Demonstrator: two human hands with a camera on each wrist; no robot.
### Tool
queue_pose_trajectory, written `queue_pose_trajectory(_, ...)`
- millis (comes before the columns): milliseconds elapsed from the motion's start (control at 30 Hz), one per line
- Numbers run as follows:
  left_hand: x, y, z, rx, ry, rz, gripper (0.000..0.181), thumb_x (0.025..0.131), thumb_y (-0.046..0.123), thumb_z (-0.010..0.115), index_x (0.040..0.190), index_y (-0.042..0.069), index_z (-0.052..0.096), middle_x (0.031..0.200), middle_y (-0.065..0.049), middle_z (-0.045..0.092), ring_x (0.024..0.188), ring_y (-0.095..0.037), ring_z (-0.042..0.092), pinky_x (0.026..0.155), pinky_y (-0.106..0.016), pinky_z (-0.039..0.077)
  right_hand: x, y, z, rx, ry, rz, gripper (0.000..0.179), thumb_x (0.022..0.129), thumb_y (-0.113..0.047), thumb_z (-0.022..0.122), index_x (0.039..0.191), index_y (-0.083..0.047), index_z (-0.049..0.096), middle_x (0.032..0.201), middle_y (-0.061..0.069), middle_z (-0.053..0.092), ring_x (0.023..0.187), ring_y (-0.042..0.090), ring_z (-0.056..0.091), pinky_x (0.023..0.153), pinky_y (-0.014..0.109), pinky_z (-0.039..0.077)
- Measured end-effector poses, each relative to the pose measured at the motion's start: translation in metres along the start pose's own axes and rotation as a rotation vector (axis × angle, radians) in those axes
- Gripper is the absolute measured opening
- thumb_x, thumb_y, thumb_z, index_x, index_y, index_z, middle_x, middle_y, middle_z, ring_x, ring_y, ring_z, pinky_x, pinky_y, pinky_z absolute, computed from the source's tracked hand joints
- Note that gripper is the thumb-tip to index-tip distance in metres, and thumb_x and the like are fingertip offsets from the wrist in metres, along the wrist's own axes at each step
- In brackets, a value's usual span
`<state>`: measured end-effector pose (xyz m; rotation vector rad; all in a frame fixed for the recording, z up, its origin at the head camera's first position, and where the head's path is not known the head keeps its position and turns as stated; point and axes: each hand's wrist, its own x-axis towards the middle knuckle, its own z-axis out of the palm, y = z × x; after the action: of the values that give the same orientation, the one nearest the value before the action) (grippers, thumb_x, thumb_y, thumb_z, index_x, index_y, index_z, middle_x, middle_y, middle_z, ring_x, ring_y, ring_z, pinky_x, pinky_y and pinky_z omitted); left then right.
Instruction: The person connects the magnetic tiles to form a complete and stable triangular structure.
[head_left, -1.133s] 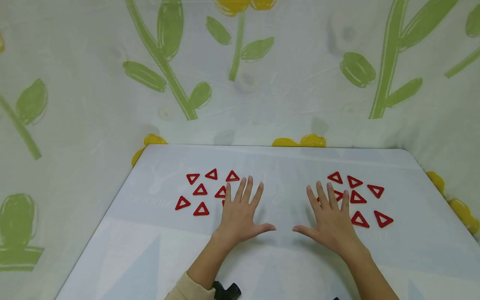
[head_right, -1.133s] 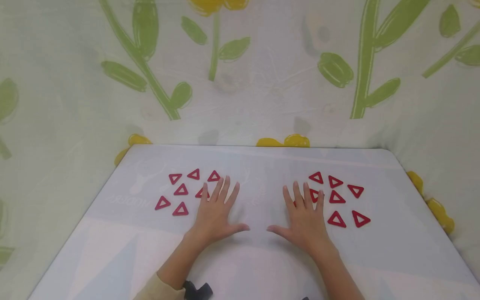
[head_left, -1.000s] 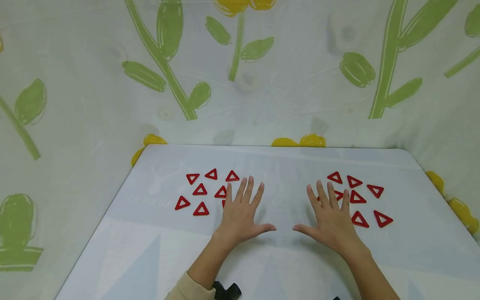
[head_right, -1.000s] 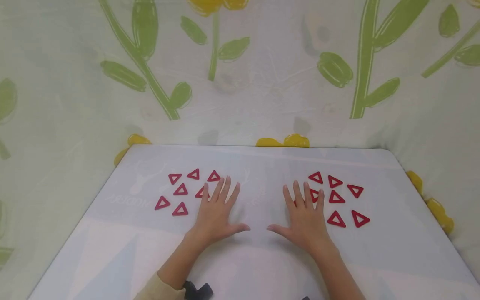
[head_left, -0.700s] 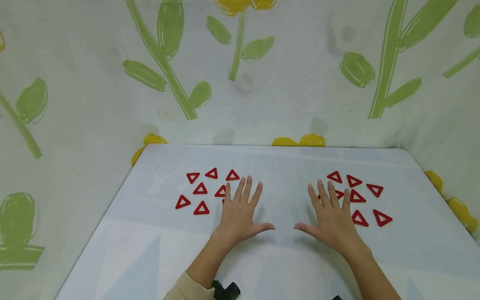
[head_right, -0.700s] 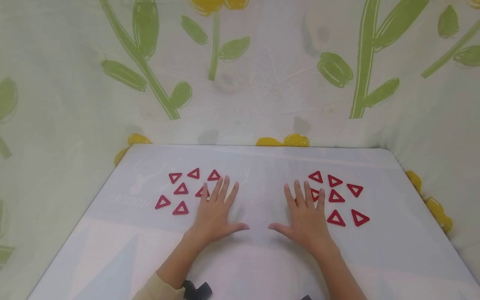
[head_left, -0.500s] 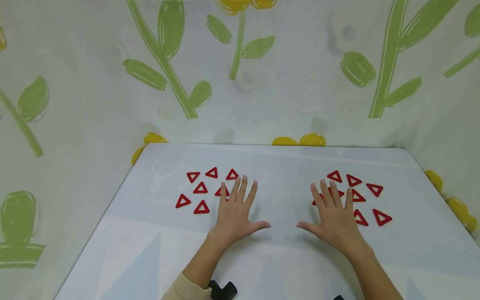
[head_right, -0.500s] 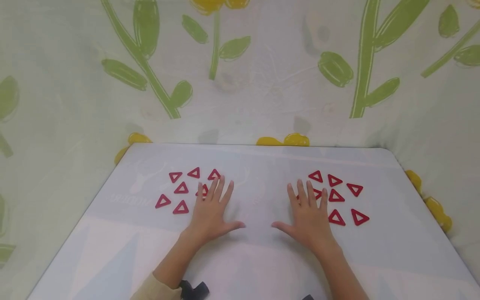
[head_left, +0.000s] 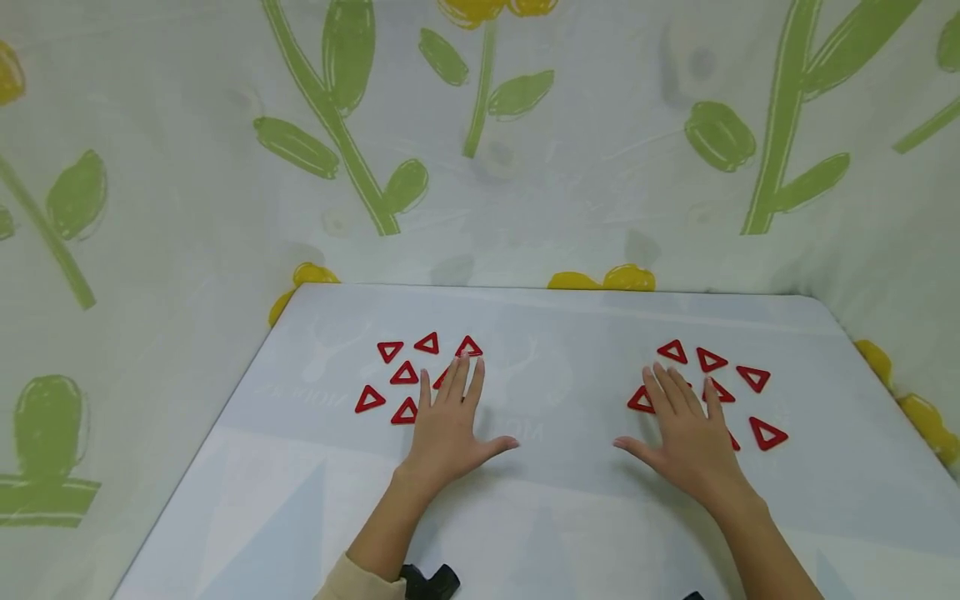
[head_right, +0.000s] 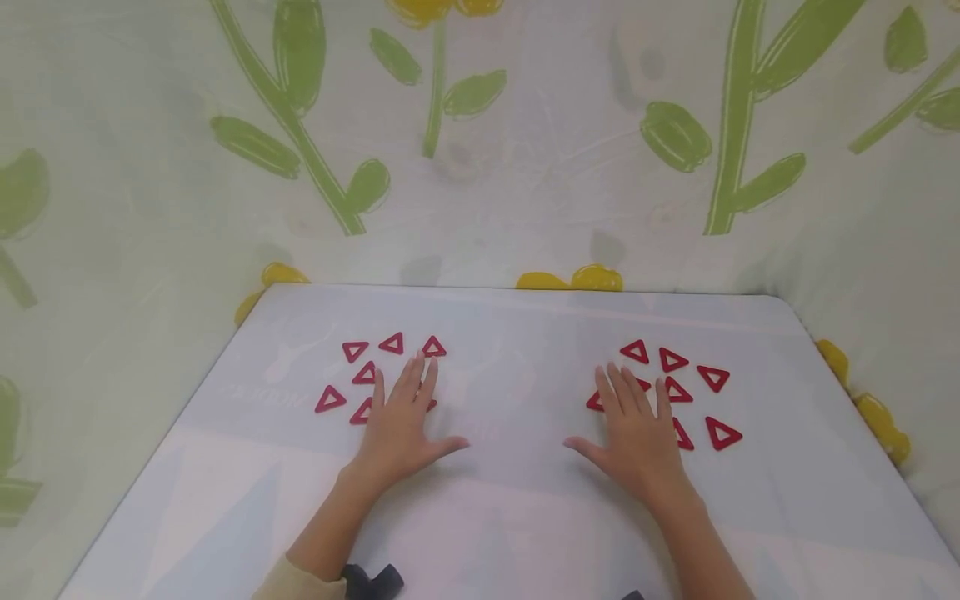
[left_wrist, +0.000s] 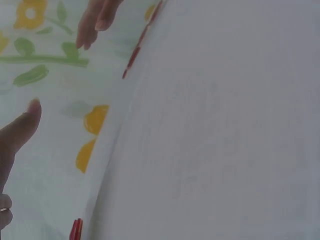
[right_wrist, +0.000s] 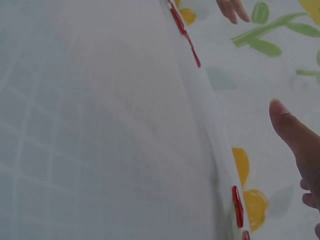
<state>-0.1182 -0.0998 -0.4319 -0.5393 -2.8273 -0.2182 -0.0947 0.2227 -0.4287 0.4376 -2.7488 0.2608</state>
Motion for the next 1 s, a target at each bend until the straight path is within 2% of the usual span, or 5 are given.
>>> queue_pose_trajectory(300,-0.006,-0.017,0.004,-0.144,0.029,-0.064,0.109,0.073,0.068,0.064,0.151,0.008,0.019,0.154,-0.013,0.025,0.142,-0.027,0.023,0.111,-0.058,0.008,-0.002,0.013,0.007,0.073,0.120,-0.025,0.098,0.078,-0.078,0.045,0.140,-0.001,0.041,0.134,0.020,0.048,0.123,0.036,0.041,0.101,0.063,0.026)
queue_pose_trajectory(367,-0.007,-0.019,0.004,-0.173,0.034,-0.083,0.107,0.073,0.066,0.065,0.150,0.006,0.021,0.153,-0.014,0.028,0.141,-0.028,0.028,0.111,-0.058,0.010,-0.002,0.014,0.007,0.080,0.132,-0.022,0.096,0.079,-0.076,0.048,0.138,0.000,0.042,0.132,0.020,0.049,0.121,0.037,0.044,0.097,0.062,0.031)
queue_pose_trajectory(600,-0.007,-0.025,0.008,-0.275,0.064,-0.140,0.100,0.074,0.054,0.072,0.145,-0.003,0.031,0.146,-0.018,0.039,0.132,-0.034,0.040,0.108,-0.053,0.027,-0.001,0.013,0.009,0.145,0.059,0.080,0.087,0.072,-0.041,0.077,0.138,0.002,0.041,0.130,0.023,0.050,0.119,0.040,0.044,0.089,0.064,0.036)
queue_pose_trajectory(833,-0.010,-0.029,0.019,-0.357,0.153,-0.222,0.083,0.074,0.042,0.077,0.138,-0.002,0.045,0.121,-0.016,0.053,0.110,-0.030,0.051,0.090,-0.045,0.044,0.003,0.014,0.017,0.274,0.025,0.167,0.076,0.077,-0.029,0.077,0.136,0.006,0.043,0.123,0.028,0.048,0.112,0.044,0.045,0.086,0.061,0.042)
queue_pose_trajectory(1000,-0.011,-0.031,0.025,-0.345,0.275,-0.212,0.064,0.073,0.033,0.081,0.123,0.000,0.061,0.106,-0.014,0.057,0.098,-0.026,0.053,0.078,-0.041,0.043,0.006,0.013,0.020,0.364,-0.026,0.302,0.069,0.083,-0.028,0.072,0.135,0.007,0.044,0.118,0.027,0.049,0.109,0.040,0.044,0.081,0.056,0.047)
